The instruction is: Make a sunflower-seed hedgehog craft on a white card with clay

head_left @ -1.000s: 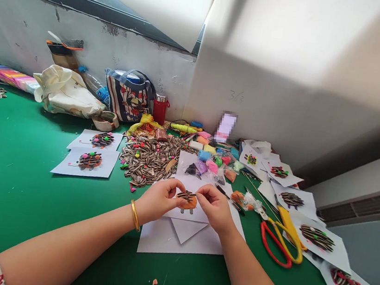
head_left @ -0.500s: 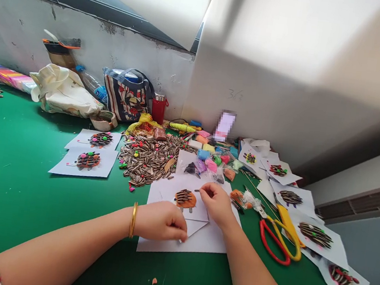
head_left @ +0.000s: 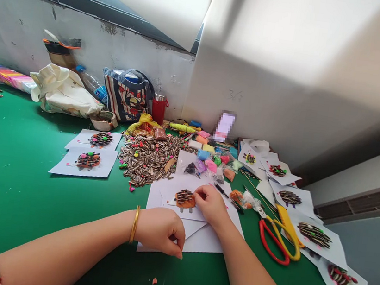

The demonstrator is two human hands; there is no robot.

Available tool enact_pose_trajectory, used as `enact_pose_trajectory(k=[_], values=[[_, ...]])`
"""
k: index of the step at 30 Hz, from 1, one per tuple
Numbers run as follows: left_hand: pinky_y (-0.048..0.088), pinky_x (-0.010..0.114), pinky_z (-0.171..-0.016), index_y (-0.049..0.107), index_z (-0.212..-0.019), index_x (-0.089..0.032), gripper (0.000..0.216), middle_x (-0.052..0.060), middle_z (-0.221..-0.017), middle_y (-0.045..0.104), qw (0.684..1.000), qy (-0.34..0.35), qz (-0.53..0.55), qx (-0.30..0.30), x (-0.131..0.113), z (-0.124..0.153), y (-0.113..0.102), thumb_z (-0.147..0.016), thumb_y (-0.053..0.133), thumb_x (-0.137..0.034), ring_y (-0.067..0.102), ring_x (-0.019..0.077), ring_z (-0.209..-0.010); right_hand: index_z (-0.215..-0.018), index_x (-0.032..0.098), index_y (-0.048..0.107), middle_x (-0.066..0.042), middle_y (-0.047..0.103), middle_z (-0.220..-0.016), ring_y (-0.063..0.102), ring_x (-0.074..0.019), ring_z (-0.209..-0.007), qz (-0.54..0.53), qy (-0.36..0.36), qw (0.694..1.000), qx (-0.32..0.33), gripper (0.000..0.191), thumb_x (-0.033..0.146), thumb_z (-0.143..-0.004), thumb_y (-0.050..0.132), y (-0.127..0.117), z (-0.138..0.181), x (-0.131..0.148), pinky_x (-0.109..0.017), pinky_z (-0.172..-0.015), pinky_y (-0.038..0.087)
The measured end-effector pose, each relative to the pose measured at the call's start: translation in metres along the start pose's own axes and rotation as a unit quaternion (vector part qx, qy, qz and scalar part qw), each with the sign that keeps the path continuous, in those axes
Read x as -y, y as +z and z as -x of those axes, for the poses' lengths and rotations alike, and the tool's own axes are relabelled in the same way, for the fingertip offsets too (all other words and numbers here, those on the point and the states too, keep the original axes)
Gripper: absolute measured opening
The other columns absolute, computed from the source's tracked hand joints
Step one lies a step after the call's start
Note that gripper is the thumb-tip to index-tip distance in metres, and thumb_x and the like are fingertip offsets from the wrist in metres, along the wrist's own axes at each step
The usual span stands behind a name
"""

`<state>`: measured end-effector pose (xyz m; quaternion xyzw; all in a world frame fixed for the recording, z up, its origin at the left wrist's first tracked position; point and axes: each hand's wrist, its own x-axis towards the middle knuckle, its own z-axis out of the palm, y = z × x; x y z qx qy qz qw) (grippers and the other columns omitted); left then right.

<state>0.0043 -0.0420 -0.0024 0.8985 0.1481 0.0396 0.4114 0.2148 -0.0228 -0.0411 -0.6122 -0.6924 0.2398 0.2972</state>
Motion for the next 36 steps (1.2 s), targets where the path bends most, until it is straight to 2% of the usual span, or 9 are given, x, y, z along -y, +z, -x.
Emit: enact_pose_trajectory(k=[14, 25, 27, 31, 33, 36], values=[[0.038, 0.019, -0.054, 0.077, -0.080, -0.023, 0.010, -0.002, -0.066, 0.067, 1.000, -0.015, -0.005, 0.000, -0.004, 0.001, -0.002, -0.078, 0.070, -0.030, 0.053, 0.0098, -0.057, -0.072, 0.020, 0.060, -0.002, 0.063, -0.079, 0.053, -0.0162, -0.074, 0.121, -0.063, 0.990, 0.020, 0.014, 0.017, -0.083, 0.052, -0.003, 0.001, 0.008, -0.027, -0.064, 0.033], [0.037, 0.020, -0.052, 0.077, -0.078, -0.024, 0.010, -0.002, -0.064, 0.066, 1.000, -0.024, -0.020, 0.005, -0.005, 0.002, -0.004, -0.077, 0.071, -0.031, 0.053, 0.0103, -0.055, -0.076, 0.021, 0.064, -0.004, 0.064, -0.082, 0.055, -0.0182, -0.078, 0.125, -0.067, 0.989, 0.030, 0.017, 0.020, -0.086, 0.051, -0.004, 0.000, 0.005, -0.030, -0.068, 0.037], [0.037, 0.021, -0.053, 0.077, -0.079, -0.024, 0.011, -0.002, -0.064, 0.067, 0.999, -0.033, -0.037, 0.008, -0.005, 0.002, -0.005, -0.078, 0.070, -0.032, 0.054, 0.0106, -0.056, -0.080, 0.021, 0.066, -0.005, 0.065, -0.084, 0.056, -0.0188, -0.081, 0.099, -0.065, 0.993, 0.017, 0.020, 0.023, -0.089, 0.048, -0.006, 0.001, 0.004, -0.030, -0.072, 0.039], [0.039, 0.023, -0.055, 0.076, -0.080, -0.025, 0.012, -0.001, -0.069, 0.071, 0.995, -0.037, -0.090, 0.016, -0.012, 0.002, 0.000, -0.079, 0.068, -0.033, 0.060, 0.0129, -0.061, -0.085, 0.019, 0.067, -0.006, 0.067, -0.090, 0.059, -0.0198, -0.086, 0.042, -0.045, 0.996, -0.057, 0.025, 0.028, -0.091, 0.044, -0.011, 0.001, -0.001, -0.031, -0.078, 0.042], [0.040, 0.025, -0.056, 0.074, -0.080, -0.025, 0.012, 0.000, -0.073, 0.072, 0.990, -0.036, -0.137, 0.015, -0.018, 0.001, 0.009, -0.080, 0.067, -0.035, 0.064, 0.0155, -0.066, -0.084, 0.020, 0.066, -0.006, 0.068, -0.090, 0.060, -0.0202, -0.087, 0.021, -0.034, 0.996, -0.078, 0.025, 0.029, -0.090, 0.045, -0.011, 0.000, -0.003, -0.031, -0.078, 0.042], [0.040, 0.028, -0.050, 0.071, -0.072, -0.023, 0.013, 0.003, -0.065, 0.070, 0.966, -0.051, -0.250, 0.029, -0.029, 0.001, 0.029, -0.078, 0.064, -0.032, 0.064, 0.0197, -0.058, -0.083, 0.020, 0.067, -0.006, 0.069, -0.091, 0.061, -0.0208, -0.088, -0.002, -0.021, 0.995, -0.097, 0.025, 0.030, -0.089, 0.044, -0.011, -0.002, -0.008, -0.031, -0.079, 0.043]])
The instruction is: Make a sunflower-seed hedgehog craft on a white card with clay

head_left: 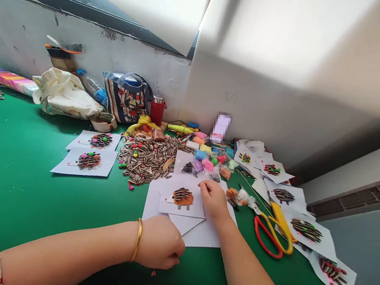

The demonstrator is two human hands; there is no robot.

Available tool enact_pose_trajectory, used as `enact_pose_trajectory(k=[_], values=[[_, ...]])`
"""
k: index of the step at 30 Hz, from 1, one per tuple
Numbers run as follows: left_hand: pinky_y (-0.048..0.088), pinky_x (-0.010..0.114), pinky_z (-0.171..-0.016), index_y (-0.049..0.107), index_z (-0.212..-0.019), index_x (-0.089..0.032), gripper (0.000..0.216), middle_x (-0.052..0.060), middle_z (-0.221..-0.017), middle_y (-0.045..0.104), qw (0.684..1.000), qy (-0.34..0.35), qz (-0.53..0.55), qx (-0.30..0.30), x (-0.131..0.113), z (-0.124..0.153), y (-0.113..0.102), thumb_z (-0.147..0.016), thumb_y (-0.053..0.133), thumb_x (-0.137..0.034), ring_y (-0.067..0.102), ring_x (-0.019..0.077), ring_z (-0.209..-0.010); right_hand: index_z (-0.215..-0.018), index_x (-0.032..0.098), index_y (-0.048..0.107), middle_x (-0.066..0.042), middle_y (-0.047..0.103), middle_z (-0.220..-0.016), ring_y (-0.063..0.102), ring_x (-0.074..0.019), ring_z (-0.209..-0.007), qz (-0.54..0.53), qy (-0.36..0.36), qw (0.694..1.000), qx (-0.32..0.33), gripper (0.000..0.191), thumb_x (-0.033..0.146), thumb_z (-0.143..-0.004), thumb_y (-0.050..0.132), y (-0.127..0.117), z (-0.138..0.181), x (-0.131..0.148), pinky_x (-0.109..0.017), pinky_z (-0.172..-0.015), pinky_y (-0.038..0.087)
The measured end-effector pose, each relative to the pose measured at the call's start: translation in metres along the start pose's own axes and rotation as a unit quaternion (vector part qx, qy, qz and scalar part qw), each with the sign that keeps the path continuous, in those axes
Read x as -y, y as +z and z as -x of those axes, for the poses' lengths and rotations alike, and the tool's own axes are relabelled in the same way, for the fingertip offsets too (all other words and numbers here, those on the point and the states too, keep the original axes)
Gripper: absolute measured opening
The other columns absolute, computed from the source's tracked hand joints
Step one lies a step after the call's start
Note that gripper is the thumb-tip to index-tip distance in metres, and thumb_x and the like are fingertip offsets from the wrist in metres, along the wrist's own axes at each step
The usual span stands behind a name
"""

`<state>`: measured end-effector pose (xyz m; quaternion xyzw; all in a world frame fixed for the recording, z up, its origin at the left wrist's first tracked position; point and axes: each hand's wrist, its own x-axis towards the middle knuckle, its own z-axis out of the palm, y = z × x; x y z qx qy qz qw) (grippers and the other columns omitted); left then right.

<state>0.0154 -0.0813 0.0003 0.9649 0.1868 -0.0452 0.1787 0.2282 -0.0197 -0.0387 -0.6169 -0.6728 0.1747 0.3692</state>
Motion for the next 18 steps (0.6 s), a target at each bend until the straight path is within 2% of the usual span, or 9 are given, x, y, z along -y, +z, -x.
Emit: enact_pose_trajectory(k=[2, 5, 10, 13, 16, 17, 18], values=[[0.039, 0.030, -0.046, 0.068, -0.069, -0.021, 0.019, 0.006, -0.060, 0.068, 0.998, -0.004, -0.056, 0.022, -0.011, 0.005, 0.008, -0.079, 0.059, -0.034, 0.062, 0.0218, -0.052, -0.084, 0.020, 0.067, -0.006, 0.070, -0.091, 0.062, -0.0211, -0.089, -0.011, 0.007, 1.000, -0.010, 0.026, 0.031, -0.088, 0.044, 0.001, -0.001, -0.003, -0.031, -0.079, 0.044], [0.039, 0.030, -0.044, 0.067, -0.068, -0.020, 0.019, 0.007, -0.055, 0.065, 0.996, -0.004, -0.083, 0.044, -0.020, 0.022, 0.015, -0.079, 0.058, -0.033, 0.060, 0.0218, -0.046, -0.083, 0.020, 0.068, -0.006, 0.070, -0.091, 0.062, -0.0213, -0.089, -0.026, 0.012, 0.999, -0.017, 0.028, 0.033, -0.087, 0.043, 0.001, -0.001, -0.005, -0.031, -0.078, 0.045], [0.041, 0.029, -0.047, 0.067, -0.061, -0.023, 0.016, 0.004, -0.051, 0.064, 0.991, -0.051, -0.064, 0.103, -0.015, 0.065, 0.004, -0.073, 0.067, -0.034, 0.059, 0.0206, -0.047, -0.083, 0.019, 0.068, -0.006, 0.070, -0.090, 0.062, -0.0214, -0.087, -0.043, 0.014, 0.999, -0.017, 0.029, 0.035, -0.086, 0.044, 0.002, 0.000, -0.004, -0.030, -0.078, 0.045], [0.041, 0.030, -0.048, 0.065, -0.054, -0.025, 0.020, 0.001, -0.045, 0.057, 0.970, -0.127, -0.041, 0.202, -0.007, 0.084, -0.008, -0.065, 0.074, -0.038, 0.056, 0.0202, -0.046, -0.084, 0.019, 0.069, -0.006, 0.070, -0.090, 0.062, -0.0214, -0.087, -0.046, 0.020, 0.999, -0.019, 0.030, 0.035, -0.085, 0.044, 0.003, 0.000, -0.006, -0.030, -0.077, 0.045], [0.040, 0.030, -0.050, 0.054, -0.042, -0.022, 0.035, -0.001, -0.036, 0.045, 0.935, -0.205, -0.059, 0.283, 0.003, 0.096, -0.019, -0.056, 0.080, -0.040, 0.051, 0.0189, -0.043, -0.084, 0.019, 0.069, -0.007, 0.071, -0.091, 0.062, -0.0219, -0.088, -0.050, 0.021, 0.998, -0.018, 0.031, 0.037, -0.085, 0.043, 0.004, -0.001, -0.008, -0.031, -0.078, 0.045], [0.039, 0.030, -0.050, 0.051, -0.039, -0.021, 0.038, -0.001, -0.035, 0.044, 0.925, -0.225, -0.054, 0.302, 0.007, 0.099, -0.022, -0.055, 0.080, -0.040, 0.050, 0.0184, -0.042, -0.084, 0.019, 0.069, -0.007, 0.071, -0.091, 0.062, -0.0222, -0.088, -0.051, 0.024, 0.998, -0.018, 0.032, 0.037, -0.085, 0.043, 0.004, -0.001, -0.009, -0.031, -0.078, 0.045], [0.038, 0.029, -0.049, 0.055, -0.042, -0.021, 0.034, -0.001, -0.038, 0.047, 0.926, -0.237, -0.028, 0.292, 0.011, 0.101, -0.025, -0.055, 0.080, -0.040, 0.050, 0.0181, -0.044, -0.084, 0.019, 0.070, -0.007, 0.071, -0.090, 0.062, -0.0224, -0.087, -0.052, 0.026, 0.998, -0.019, 0.033, 0.038, -0.085, 0.043, 0.004, -0.001, -0.010, -0.032, -0.078, 0.045]])
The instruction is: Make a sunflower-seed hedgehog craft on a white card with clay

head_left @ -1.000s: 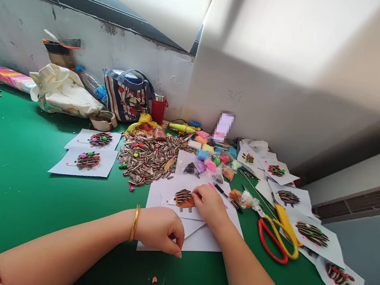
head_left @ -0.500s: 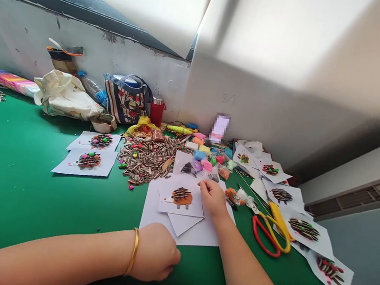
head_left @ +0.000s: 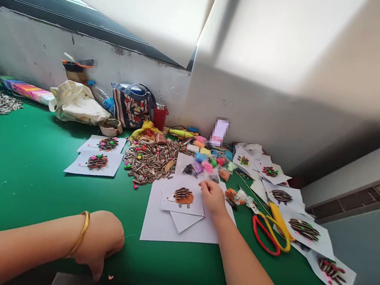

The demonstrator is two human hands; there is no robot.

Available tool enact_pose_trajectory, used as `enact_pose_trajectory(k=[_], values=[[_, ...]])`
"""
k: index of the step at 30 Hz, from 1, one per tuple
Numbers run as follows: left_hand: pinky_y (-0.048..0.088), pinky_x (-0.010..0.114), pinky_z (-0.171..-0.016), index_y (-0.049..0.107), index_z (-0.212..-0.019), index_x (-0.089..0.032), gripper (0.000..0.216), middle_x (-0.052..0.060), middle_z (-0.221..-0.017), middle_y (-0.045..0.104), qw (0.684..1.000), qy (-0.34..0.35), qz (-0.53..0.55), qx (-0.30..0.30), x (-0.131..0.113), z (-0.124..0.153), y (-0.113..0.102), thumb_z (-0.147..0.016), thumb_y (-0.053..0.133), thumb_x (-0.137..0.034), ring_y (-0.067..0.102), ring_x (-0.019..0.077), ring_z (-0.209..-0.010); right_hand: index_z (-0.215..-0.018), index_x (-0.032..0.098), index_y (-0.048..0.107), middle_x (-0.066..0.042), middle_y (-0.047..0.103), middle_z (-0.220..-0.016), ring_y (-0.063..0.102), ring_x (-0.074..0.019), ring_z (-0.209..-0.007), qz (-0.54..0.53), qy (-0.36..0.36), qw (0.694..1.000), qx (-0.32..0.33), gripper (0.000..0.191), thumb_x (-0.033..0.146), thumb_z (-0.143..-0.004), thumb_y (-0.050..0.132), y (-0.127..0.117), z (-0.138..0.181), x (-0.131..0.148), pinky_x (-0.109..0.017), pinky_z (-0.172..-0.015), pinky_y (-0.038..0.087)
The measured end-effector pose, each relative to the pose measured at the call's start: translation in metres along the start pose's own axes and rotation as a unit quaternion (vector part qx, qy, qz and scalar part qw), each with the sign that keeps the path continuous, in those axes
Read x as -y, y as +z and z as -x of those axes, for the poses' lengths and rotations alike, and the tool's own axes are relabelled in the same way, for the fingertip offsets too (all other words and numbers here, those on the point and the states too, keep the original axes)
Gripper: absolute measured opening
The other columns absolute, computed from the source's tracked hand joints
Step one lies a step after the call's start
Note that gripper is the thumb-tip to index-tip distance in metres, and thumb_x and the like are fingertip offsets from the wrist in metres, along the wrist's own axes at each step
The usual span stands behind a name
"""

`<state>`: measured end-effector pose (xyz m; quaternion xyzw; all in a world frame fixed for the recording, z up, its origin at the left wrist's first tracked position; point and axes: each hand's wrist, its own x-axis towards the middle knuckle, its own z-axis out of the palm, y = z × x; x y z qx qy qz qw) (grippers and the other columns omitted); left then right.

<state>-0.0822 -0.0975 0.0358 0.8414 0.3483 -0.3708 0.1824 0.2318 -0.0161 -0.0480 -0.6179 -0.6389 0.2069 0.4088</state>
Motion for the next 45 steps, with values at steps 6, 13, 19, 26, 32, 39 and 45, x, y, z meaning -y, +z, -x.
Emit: enact_pose_trajectory(k=[6, 13, 19, 26, 32, 39, 45], values=[[0.033, 0.025, -0.049, 0.073, -0.093, -0.032, 0.029, -0.002, -0.068, 0.067, 0.978, 0.071, 0.153, -0.123, 0.019, -0.001, -0.006, -0.064, 0.071, -0.026, 0.060, 0.0177, -0.062, -0.085, 0.018, 0.071, -0.008, 0.071, -0.088, 0.062, -0.0232, -0.084, -0.003, 0.008, 1.000, -0.006, 0.035, 0.040, -0.085, 0.043, 0.000, 0.000, 0.000, -0.032, -0.075, 0.046], [0.030, 0.026, -0.047, 0.073, -0.074, -0.028, 0.011, -0.002, -0.062, 0.066, 0.975, 0.095, 0.135, -0.149, 0.010, -0.013, -0.013, -0.069, 0.073, -0.038, 0.053, 0.0161, -0.055, -0.084, 0.018, 0.070, -0.008, 0.071, -0.088, 0.062, -0.0225, -0.083, -0.001, 0.008, 1.000, -0.009, 0.035, 0.040, -0.085, 0.044, 0.001, 0.001, -0.001, -0.031, -0.074, 0.046], [0.025, 0.025, -0.044, 0.064, -0.052, -0.023, 0.026, -0.003, -0.046, 0.055, 0.981, 0.137, 0.125, -0.055, 0.006, -0.017, -0.015, -0.074, 0.069, -0.036, 0.044, 0.0119, -0.045, -0.085, 0.018, 0.070, -0.008, 0.071, -0.089, 0.063, -0.0226, -0.083, -0.010, 0.017, 1.000, -0.013, 0.034, 0.040, -0.085, 0.044, 0.001, 0.001, -0.001, -0.031, -0.074, 0.045], [0.038, 0.026, -0.060, 0.064, -0.097, -0.022, 0.029, 0.005, -0.086, 0.071, 0.919, -0.089, 0.139, -0.358, 0.070, -0.047, -0.052, -0.089, 0.045, -0.043, 0.063, 0.0195, -0.073, -0.085, 0.017, 0.069, -0.007, 0.070, -0.087, 0.062, -0.0223, -0.081, -0.010, 0.010, 1.000, -0.011, 0.034, 0.040, -0.086, 0.044, 0.001, 0.002, 0.001, -0.031, -0.073, 0.044], [0.045, 0.037, -0.078, 0.055, -0.113, -0.018, 0.039, 0.015, -0.097, 0.071, 0.875, -0.245, 0.108, -0.404, 0.111, -0.094, -0.082, -0.095, 0.035, -0.045, 0.067, 0.0304, -0.091, -0.084, 0.017, 0.069, -0.007, 0.070, -0.088, 0.062, -0.0224, -0.083, -0.006, 0.004, 1.000, -0.012, 0.033, 0.039, -0.086, 0.044, 0.002, 0.001, -0.002, -0.030, -0.074, 0.044], [0.045, 0.046, -0.081, 0.055, -0.118, -0.013, 0.040, 0.022, -0.092, 0.071, 0.871, -0.242, 0.144, -0.402, 0.114, -0.131, -0.098, -0.090, 0.048, -0.040, 0.066, 0.0380, -0.094, -0.085, 0.018, 0.070, -0.007, 0.070, -0.088, 0.062, -0.0223, -0.084, -0.004, -0.004, 1.000, -0.010, 0.033, 0.038, -0.086, 0.044, 0.002, -0.001, -0.003, -0.031, -0.076, 0.045], [0.042, 0.040, -0.083, 0.062, -0.095, -0.017, 0.022, 0.019, -0.095, 0.070, 0.820, -0.218, 0.253, -0.465, 0.126, -0.128, -0.100, -0.088, 0.050, -0.034, 0.064, 0.0337, -0.097, -0.084, 0.018, 0.070, -0.007, 0.070, -0.088, 0.062, -0.0221, -0.086, -0.009, -0.015, 1.000, -0.006, 0.031, 0.036, -0.087, 0.045, 0.002, 0.000, 0.000, -0.032, -0.077, 0.045]])
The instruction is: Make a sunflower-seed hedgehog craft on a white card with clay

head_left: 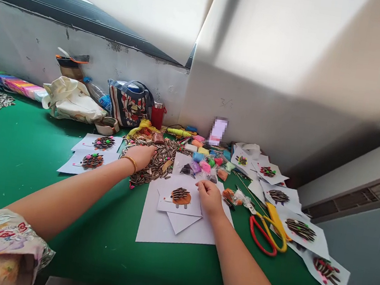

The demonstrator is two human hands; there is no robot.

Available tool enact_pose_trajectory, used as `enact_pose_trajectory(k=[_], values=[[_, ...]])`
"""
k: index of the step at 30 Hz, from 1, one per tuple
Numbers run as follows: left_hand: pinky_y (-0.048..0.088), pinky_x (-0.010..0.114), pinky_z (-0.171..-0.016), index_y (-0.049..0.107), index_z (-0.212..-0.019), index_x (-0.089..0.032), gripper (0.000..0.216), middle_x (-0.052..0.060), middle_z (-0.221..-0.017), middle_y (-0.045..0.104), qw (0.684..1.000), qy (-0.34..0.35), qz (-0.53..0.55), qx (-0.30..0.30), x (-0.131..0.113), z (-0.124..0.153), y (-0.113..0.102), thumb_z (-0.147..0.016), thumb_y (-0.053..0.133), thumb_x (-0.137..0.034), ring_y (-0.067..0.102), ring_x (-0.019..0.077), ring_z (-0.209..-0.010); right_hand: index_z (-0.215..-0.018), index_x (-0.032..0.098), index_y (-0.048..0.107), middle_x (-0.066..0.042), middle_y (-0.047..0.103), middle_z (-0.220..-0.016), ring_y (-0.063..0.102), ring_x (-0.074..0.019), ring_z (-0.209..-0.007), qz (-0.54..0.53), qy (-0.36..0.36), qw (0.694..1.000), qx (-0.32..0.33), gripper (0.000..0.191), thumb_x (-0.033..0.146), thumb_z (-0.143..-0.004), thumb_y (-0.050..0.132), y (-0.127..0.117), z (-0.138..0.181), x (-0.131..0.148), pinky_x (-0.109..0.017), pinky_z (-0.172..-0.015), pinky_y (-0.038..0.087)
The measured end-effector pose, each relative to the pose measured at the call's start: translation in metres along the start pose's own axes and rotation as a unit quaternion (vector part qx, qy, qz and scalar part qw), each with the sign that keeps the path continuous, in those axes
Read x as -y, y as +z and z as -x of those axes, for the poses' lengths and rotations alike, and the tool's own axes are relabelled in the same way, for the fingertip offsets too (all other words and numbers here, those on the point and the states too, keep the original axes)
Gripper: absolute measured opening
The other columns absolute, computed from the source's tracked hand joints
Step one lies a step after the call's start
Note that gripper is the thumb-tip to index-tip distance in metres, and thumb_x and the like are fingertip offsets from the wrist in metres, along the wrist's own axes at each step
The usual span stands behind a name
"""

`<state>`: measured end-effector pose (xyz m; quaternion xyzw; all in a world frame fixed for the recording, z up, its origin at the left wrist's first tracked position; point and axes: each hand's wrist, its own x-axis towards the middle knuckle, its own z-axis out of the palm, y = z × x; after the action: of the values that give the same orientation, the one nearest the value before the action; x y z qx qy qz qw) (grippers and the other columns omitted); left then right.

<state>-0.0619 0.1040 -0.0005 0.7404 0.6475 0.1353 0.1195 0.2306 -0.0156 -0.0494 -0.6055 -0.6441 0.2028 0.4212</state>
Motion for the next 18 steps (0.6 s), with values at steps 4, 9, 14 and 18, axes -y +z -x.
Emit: enact_pose_trajectory(k=[4, 9, 14, 18], values=[[0.042, 0.032, -0.074, 0.058, -0.079, -0.019, 0.018, 0.011, -0.086, 0.066, 0.986, -0.032, 0.154, -0.055, 0.006, -0.005, -0.013, -0.086, 0.055, -0.035, 0.062, 0.0268, -0.089, -0.085, 0.018, 0.068, -0.007, 0.068, -0.087, 0.061, -0.0216, -0.085, -0.004, -0.034, 0.999, -0.027, 0.028, 0.033, -0.089, 0.045, -0.004, 0.001, 0.005, -0.033, -0.077, 0.046], [0.028, 0.021, -0.044, 0.049, -0.071, -0.020, 0.024, -0.003, -0.056, 0.042, 0.902, -0.079, 0.420, -0.058, -0.005, 0.002, -0.022, -0.090, 0.052, -0.035, 0.041, 0.0106, -0.047, -0.093, 0.020, 0.065, -0.007, 0.064, -0.089, 0.058, -0.0196, -0.088, -0.044, -0.178, 0.983, 0.000, 0.018, 0.024, -0.091, 0.048, 0.004, 0.028, 0.045, -0.034, -0.083, 0.046], [0.019, 0.015, -0.037, 0.043, -0.075, -0.020, 0.024, -0.007, -0.056, 0.033, 0.744, -0.098, 0.660, 0.046, -0.025, 0.021, -0.020, -0.096, 0.044, -0.032, 0.027, 0.0051, -0.039, -0.113, 0.022, 0.062, -0.006, 0.061, -0.107, 0.057, -0.0172, -0.103, -0.136, -0.204, 0.941, 0.235, 0.027, 0.017, -0.087, 0.054, 0.040, 0.085, 0.104, -0.031, -0.094, 0.046], [0.020, 0.011, -0.034, 0.044, -0.078, -0.018, 0.024, -0.008, -0.057, 0.032, 0.612, -0.127, 0.771, 0.124, -0.040, 0.033, -0.014, -0.099, 0.038, -0.027, 0.027, 0.0033, -0.037, -0.119, 0.020, 0.059, -0.010, 0.054, -0.127, 0.052, -0.0188, -0.119, -0.194, -0.179, 0.906, 0.331, 0.036, 0.016, -0.083, 0.057, 0.069, 0.115, 0.138, -0.031, -0.103, 0.042]])
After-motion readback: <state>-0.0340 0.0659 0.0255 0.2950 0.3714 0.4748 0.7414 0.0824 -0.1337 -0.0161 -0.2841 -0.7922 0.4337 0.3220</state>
